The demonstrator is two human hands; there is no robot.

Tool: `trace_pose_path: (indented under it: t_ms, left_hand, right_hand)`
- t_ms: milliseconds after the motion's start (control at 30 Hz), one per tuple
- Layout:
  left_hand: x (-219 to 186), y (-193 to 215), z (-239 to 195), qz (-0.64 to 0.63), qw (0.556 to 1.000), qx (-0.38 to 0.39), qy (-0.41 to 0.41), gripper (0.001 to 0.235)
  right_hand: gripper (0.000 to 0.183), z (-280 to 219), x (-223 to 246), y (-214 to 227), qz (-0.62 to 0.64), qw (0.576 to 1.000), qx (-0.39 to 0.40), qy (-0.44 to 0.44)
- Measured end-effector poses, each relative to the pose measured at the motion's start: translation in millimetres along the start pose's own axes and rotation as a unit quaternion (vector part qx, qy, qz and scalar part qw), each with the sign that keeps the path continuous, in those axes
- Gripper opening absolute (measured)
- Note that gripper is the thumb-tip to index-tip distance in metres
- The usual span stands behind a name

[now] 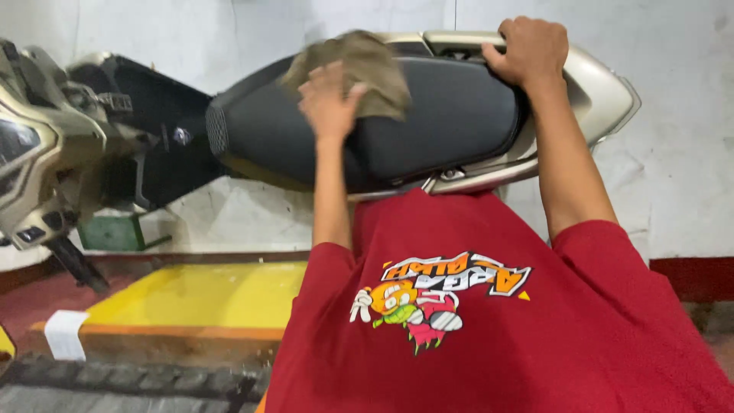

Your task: The person wipes the black seat of a motorcycle with a brown cloth. They hold the rear grab bar with their right hand while scrubbing the seat surface with their left hand.

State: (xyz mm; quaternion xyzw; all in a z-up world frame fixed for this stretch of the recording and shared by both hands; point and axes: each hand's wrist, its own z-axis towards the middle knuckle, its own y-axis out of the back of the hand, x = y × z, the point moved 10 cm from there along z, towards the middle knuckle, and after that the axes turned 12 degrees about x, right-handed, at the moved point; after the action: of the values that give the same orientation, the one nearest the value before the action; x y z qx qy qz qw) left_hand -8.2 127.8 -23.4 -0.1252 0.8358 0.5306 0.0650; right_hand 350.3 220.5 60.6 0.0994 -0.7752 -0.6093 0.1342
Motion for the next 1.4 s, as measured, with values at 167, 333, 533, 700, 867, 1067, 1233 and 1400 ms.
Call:
trace_pose_path:
  t_ms: [167, 333, 533, 700, 867, 1067, 1233, 1400]
  left_hand:
    - [39.9, -22.4, 13.8, -0.007, 1.000, -0.003, 0.025, 0.090]
    - [-175.9, -15.1, -99.8, 0.002, 0.966, 0.005, -0.259, 0.084]
    - [-70.1, 6.8, -20.2, -0.025, 0.996, -0.052, -0.075, 0.068]
    - [18.1, -10.7, 1.2, 0.001, 0.982, -0.174, 0.072, 0.069]
    - [-201.2, -26.5, -95.8, 0.045, 0.952, -0.069, -0.294, 0.067]
    - [-121.5, 0.1, -10.4, 0.057, 0.996, 0.009, -0.072, 0.073]
    - [-26.8, -28.6, 10.8, -0.002, 0.997, -0.029, 0.068, 0.083]
    - [-188.7, -30.2, -84.5, 0.107, 0.984, 0.089, -0.111, 0.080]
  right_hand:
    - [0.049, 5.7, 1.4, 8.7, -0.024, 0.999, -0.038, 0.016]
    - [0.046, 2.3, -3.4, -1.1, -0.024, 0.999, -0.043, 0.012]
    - [0.049, -0.9, 2.9, -1.7, -0.038, 0.999, -0.025, 0.008]
    - [0.051, 6.5, 3.0, 7.8, -0.022, 0.999, -0.024, 0.005]
    - [0.046, 7.2, 3.7, 8.5, -0.035, 0.999, -0.024, 0.000]
    - [0.029, -3.2, -6.4, 12.6, 0.035, 0.989, -0.142, 0.015]
    - [0.028, -3.4, -4.1, 14.0, 0.016, 0.988, -0.156, -0.003]
    - [0.035, 3.9, -9.3, -3.6, -0.053, 0.983, -0.167, -0.062]
